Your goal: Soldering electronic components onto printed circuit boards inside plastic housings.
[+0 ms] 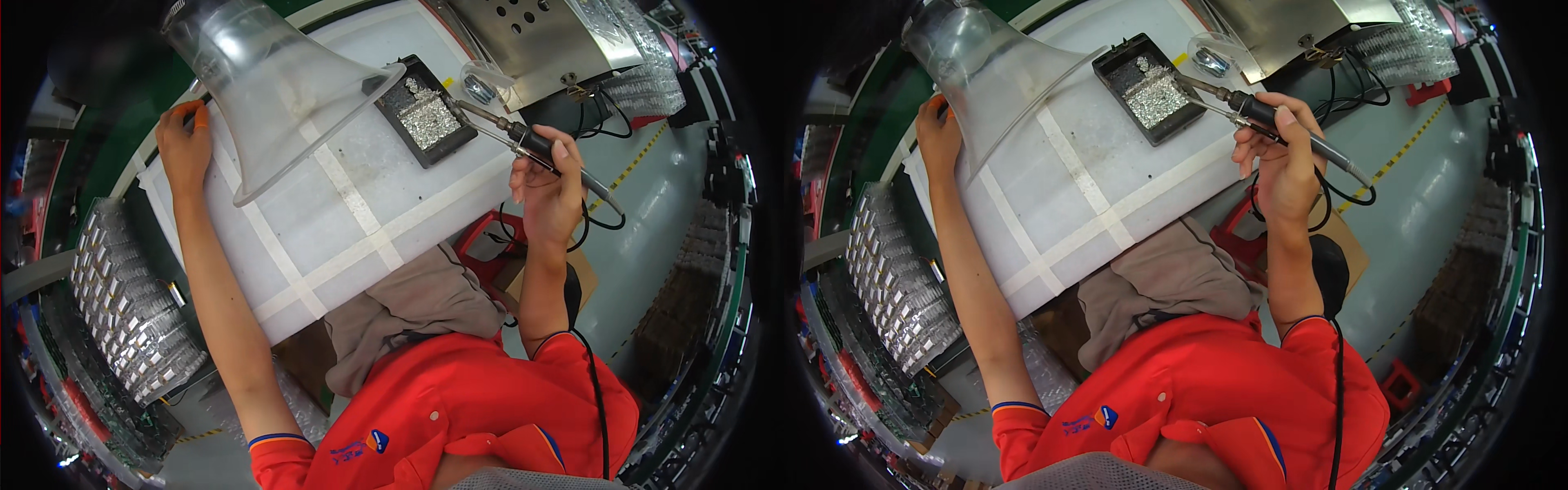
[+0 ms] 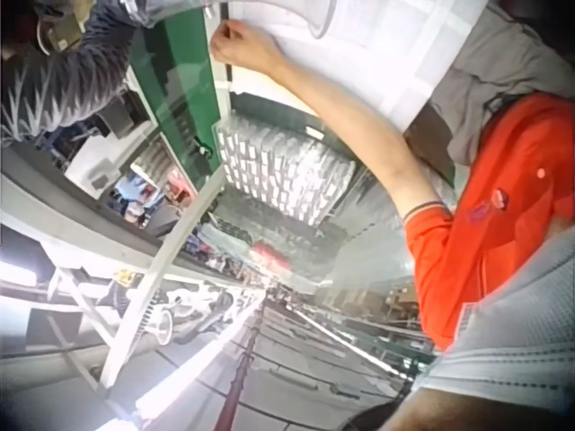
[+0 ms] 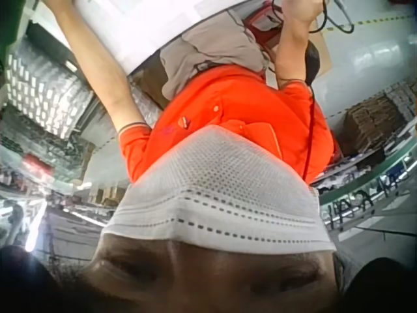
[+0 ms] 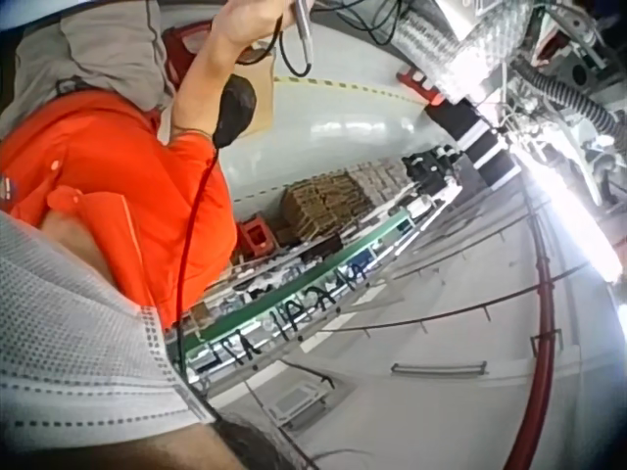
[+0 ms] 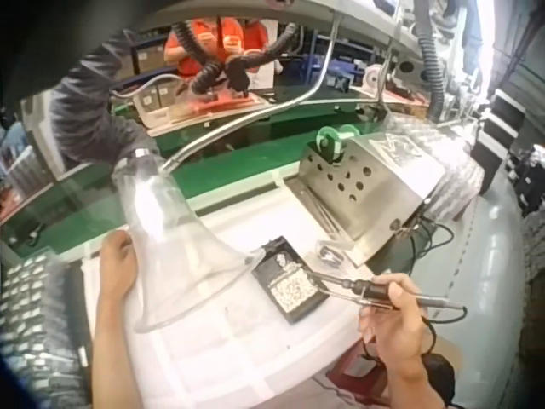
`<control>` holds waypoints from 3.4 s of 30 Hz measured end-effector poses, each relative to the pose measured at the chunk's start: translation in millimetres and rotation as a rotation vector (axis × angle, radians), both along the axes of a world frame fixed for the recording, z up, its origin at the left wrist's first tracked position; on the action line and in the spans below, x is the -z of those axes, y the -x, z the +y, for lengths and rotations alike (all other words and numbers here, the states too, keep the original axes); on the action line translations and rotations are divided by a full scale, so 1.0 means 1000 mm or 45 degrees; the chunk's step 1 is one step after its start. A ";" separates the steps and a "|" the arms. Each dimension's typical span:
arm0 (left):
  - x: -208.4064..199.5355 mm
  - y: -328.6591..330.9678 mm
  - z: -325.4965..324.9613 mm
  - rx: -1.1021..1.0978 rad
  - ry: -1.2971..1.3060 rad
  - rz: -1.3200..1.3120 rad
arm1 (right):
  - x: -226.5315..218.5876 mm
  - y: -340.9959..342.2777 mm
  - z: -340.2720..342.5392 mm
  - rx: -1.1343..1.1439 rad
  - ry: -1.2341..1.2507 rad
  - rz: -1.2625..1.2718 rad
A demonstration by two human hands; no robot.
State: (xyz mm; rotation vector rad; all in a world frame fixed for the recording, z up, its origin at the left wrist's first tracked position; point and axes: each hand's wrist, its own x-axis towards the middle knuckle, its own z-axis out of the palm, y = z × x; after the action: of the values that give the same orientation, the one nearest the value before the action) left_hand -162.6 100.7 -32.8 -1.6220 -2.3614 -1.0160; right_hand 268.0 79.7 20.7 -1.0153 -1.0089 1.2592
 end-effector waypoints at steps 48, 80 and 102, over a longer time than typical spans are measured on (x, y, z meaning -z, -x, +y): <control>0.022 0.036 0.009 -0.041 0.156 -0.039 | 0.044 -0.021 -0.018 0.034 0.067 0.366; 0.011 0.007 0.003 0.131 -0.285 0.003 | 0.042 0.050 -0.003 0.223 -0.269 0.026; 0.024 0.122 0.295 0.058 0.078 0.266 | 0.044 0.040 0.002 0.282 -0.083 -0.116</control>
State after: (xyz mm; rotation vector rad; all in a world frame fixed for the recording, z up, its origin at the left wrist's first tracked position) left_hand -284.9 395.8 -56.6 -1.7179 -2.2476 -0.7463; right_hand 227.9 81.6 -23.3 -1.1090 -0.9716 1.0008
